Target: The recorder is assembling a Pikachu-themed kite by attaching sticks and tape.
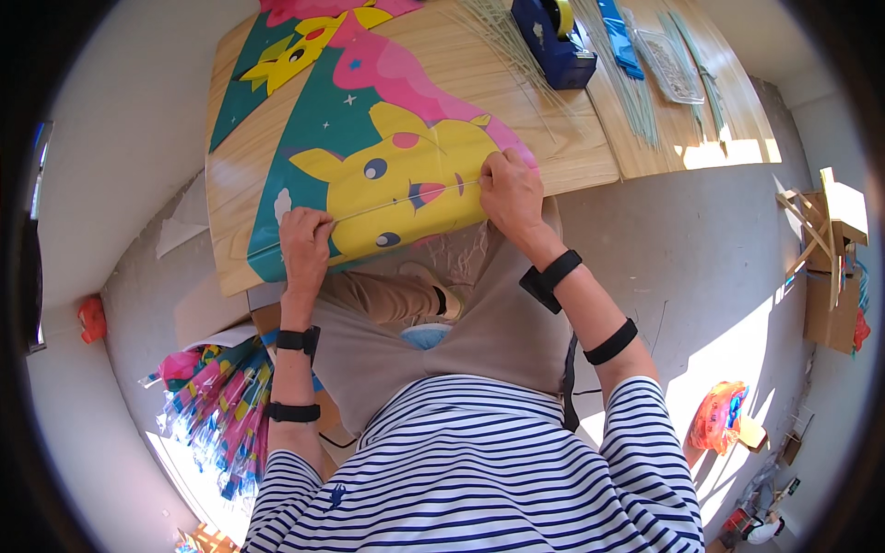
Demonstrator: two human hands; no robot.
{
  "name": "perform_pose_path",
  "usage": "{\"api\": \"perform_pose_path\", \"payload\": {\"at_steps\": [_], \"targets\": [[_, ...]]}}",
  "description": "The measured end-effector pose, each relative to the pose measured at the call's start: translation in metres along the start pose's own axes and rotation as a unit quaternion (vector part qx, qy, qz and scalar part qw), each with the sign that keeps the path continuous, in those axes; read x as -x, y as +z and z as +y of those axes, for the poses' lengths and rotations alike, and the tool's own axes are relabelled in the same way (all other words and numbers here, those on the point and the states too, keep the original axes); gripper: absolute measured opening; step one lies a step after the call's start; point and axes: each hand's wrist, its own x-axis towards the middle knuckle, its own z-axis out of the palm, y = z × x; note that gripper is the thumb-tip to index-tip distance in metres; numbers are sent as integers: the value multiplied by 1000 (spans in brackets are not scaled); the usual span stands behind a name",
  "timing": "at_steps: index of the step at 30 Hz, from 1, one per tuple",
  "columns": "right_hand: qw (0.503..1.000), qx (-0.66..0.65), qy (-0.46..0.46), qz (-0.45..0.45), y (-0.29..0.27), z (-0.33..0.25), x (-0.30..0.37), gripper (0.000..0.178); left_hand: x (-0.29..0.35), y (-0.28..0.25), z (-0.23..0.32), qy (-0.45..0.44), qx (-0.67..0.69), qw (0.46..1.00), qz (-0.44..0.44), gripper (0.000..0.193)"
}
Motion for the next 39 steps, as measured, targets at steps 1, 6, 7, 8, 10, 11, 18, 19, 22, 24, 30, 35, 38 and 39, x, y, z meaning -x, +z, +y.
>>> {"api": "perform_pose_path", "payload": {"at_steps": [1, 6, 7, 8, 10, 11, 18, 19, 22, 24, 30, 35, 38, 39], "targets": [[1000, 3, -1, 3, 1, 0, 0, 6, 0, 0, 0, -1, 1, 1000, 1, 5], [1000, 15, -6, 0, 3, 2, -1, 6, 1, 0, 0, -6, -2, 1000, 4, 5], [1000, 17, -7, 1, 3, 1, -1, 6, 1, 0, 0, -6, -2, 1000, 3, 5], [1000, 17, -7, 3, 3, 1, -1, 6, 1, 0, 0, -6, -1, 1000, 2, 5], [1000, 18, -8, 6, 3, 2, -1, 6, 1, 0, 0, -9, 0, 1000, 2, 5], [1000, 21, -8, 7, 3, 2, -2, 6, 1, 0, 1, -11, 1, 1000, 3, 5], [1000, 17, -13, 15, 5, 4, -2, 7, 2, 3, 0, -12, 4, 1000, 9, 5], [1000, 12, -15, 16, 6, 4, -3, 7, 2, 3, -1, -15, 8, 1000, 7, 6], [1000, -10, 3, 6, 4, 2, -2, 10, 3, 4, -4, -16, 10, 1000, 5, 6], [1000, -10, 13, 0, 1, -1, -2, 13, 4, 4, -4, -18, 7, 1000, 4, 5], [1000, 18, 16, -4, 2, -6, -3, 19, 4, 2, -3, -25, 9, 1000, 7, 4], [999, 26, 22, -7, 4, -5, -2, 20, 9, -7, -8, -34, 13, 999, 24, 4], [999, 24, 23, -8, 3, -7, -2, 20, 9, -11, -10, -21, 9, 999, 38, 8], [999, 24, 20, -7, 3, -7, -2, 20, 10, -10, -11, -25, 13, 999, 32, 7]]}}
